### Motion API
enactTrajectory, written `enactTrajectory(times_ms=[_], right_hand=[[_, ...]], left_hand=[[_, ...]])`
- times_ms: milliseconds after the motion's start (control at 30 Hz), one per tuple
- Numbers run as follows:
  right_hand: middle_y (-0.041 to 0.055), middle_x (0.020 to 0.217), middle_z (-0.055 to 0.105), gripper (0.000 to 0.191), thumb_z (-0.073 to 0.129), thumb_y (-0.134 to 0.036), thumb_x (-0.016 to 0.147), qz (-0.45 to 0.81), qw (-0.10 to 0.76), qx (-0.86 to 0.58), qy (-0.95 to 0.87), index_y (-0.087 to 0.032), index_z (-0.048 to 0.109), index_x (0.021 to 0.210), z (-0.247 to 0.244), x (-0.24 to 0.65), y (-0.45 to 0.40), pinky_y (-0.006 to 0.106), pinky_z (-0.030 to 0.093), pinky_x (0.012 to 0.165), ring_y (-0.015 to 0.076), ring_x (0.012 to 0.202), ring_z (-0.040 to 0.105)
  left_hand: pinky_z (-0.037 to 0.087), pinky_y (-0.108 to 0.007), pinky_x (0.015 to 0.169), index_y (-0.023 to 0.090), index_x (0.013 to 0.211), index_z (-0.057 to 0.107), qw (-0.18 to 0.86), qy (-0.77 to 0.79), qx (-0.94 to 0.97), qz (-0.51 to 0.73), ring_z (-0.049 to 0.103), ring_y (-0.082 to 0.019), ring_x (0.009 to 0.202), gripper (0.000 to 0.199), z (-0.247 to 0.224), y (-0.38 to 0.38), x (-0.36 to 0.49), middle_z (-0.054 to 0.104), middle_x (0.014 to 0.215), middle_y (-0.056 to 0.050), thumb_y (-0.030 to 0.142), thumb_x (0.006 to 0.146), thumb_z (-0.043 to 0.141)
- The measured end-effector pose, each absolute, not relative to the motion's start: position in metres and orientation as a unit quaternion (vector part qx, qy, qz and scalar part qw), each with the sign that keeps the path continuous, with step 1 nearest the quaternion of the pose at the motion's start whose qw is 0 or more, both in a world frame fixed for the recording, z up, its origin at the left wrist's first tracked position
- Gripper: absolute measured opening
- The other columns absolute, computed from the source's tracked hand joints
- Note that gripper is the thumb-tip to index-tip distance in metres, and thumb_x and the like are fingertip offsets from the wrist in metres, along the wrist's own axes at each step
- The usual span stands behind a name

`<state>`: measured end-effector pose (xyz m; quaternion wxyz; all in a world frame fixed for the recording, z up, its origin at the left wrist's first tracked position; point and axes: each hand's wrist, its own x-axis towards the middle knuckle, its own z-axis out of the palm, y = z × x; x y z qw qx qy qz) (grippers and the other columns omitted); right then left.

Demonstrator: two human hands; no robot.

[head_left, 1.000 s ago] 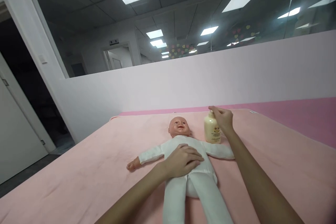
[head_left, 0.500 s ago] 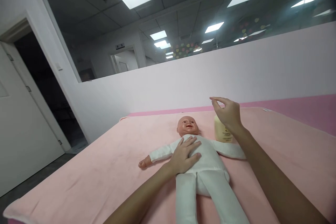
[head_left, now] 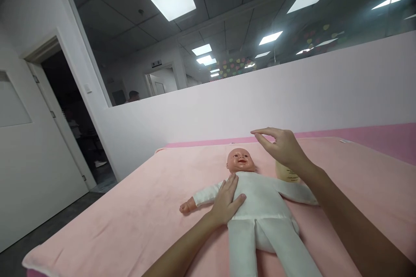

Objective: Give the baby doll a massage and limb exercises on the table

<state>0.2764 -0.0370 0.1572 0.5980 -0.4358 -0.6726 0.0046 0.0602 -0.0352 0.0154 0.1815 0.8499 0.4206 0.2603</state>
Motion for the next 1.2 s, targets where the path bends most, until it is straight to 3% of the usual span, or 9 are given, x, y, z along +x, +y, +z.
enactTrajectory(times_ms=[167, 233, 333, 400, 633, 800, 933, 1067, 1200], right_hand=[[0.0044, 0.091, 0.071, 0.027, 0.051, -0.037, 0.079, 0.109, 0.618, -0.368, -0.687, -0.021, 0.072, 0.085, 0.162, 0.261, -0.061, 0.032, 0.051, 0.081, 0.0218, 0.091, 0.064], [0.0051, 0.089, 0.071, 0.027, 0.049, -0.033, 0.081, 0.159, 0.557, -0.339, -0.742, -0.02, 0.072, 0.084, 0.145, 0.25, -0.066, 0.031, 0.051, 0.08, 0.0205, 0.088, 0.065], [0.0023, 0.088, 0.071, 0.025, 0.048, -0.024, 0.079, 0.198, 0.381, -0.295, -0.854, -0.023, 0.073, 0.083, 0.103, 0.234, -0.073, 0.03, 0.05, 0.08, 0.0179, 0.083, 0.065], [0.0014, 0.09, 0.07, 0.026, 0.048, -0.02, 0.078, 0.198, 0.333, -0.282, -0.878, -0.025, 0.073, 0.082, 0.074, 0.228, -0.077, 0.03, 0.049, 0.082, 0.0179, 0.084, 0.064], [0.004, 0.113, 0.064, 0.029, 0.044, -0.032, 0.084, 0.19, 0.368, -0.34, -0.845, -0.025, 0.071, 0.094, 0.027, 0.237, -0.056, 0.049, 0.029, 0.107, 0.0236, 0.111, 0.055], [0.006, 0.129, 0.054, 0.043, 0.044, -0.046, 0.084, 0.136, 0.352, -0.431, -0.819, -0.024, 0.06, 0.117, 0.012, 0.252, -0.036, 0.052, 0.015, 0.111, 0.0256, 0.127, 0.041], [0.0087, 0.144, 0.035, 0.065, 0.038, -0.059, 0.084, 0.135, 0.32, -0.539, -0.767, -0.02, 0.042, 0.135, 0.0, 0.256, -0.03, 0.052, 0.013, 0.111, 0.0261, 0.136, 0.026], [0.0171, 0.144, 0.032, 0.079, 0.037, -0.064, 0.081, 0.132, 0.324, -0.613, -0.709, -0.009, 0.035, 0.139, -0.005, 0.255, -0.026, 0.048, 0.017, 0.111, 0.028, 0.136, 0.025], [0.0231, 0.138, 0.039, 0.069, 0.033, -0.051, 0.087, 0.13, 0.351, -0.637, -0.674, 0.0, 0.041, 0.133, -0.006, 0.257, -0.025, 0.043, 0.025, 0.108, 0.0299, 0.131, 0.035]], left_hand=[[0.013, -0.042, 0.116, 0.021, 0.143, 0.028, 0.198, 0.426, 0.826, 0.311, 0.02, -0.02, 0.139, 0.063, 0.008, -0.031, 0.06, 0.025, 0.149, -0.005, 0.052, 0.088, 0.034], [0.016, -0.042, 0.116, 0.022, 0.141, 0.033, 0.208, 0.418, 0.819, 0.334, 0.024, -0.021, 0.138, 0.059, 0.007, -0.03, 0.061, 0.029, 0.148, -0.005, 0.05, 0.089, 0.035], [0.018, -0.042, 0.115, 0.024, 0.139, 0.038, 0.22, 0.403, 0.813, 0.359, 0.027, -0.021, 0.136, 0.054, 0.004, -0.026, 0.061, 0.031, 0.147, -0.003, 0.045, 0.088, 0.037], [0.018, -0.04, 0.115, 0.023, 0.138, 0.04, 0.227, 0.397, 0.811, 0.366, 0.028, -0.02, 0.136, 0.053, 0.001, -0.024, 0.06, 0.031, 0.147, -0.003, 0.04, 0.088, 0.038], [0.018, -0.039, 0.115, 0.023, 0.134, 0.045, 0.235, 0.399, 0.801, 0.381, 0.03, -0.018, 0.135, 0.048, -0.004, -0.022, 0.064, 0.036, 0.145, -0.004, 0.033, 0.089, 0.036], [0.016, -0.037, 0.115, 0.02, 0.131, 0.048, 0.238, 0.399, 0.8, 0.381, 0.03, -0.016, 0.135, 0.047, 0.0, -0.023, 0.069, 0.038, 0.144, -0.005, 0.037, 0.089, 0.035], [0.012, -0.038, 0.115, 0.02, 0.133, 0.045, 0.216, 0.415, 0.813, 0.347, 0.028, -0.016, 0.136, 0.049, 0.002, -0.022, 0.069, 0.035, 0.145, -0.006, 0.041, 0.089, 0.035], [0.007, -0.039, 0.115, 0.023, 0.137, 0.038, 0.206, 0.443, 0.814, 0.313, 0.023, -0.017, 0.138, 0.053, 0.002, -0.02, 0.071, 0.031, 0.147, -0.005, 0.046, 0.089, 0.035], [0.011, -0.043, 0.114, 0.014, 0.138, 0.037, 0.166, 0.503, 0.794, 0.296, 0.019, -0.024, 0.139, 0.062, 0.0, -0.018, 0.073, 0.028, 0.148, -0.014, 0.049, 0.087, 0.036]])
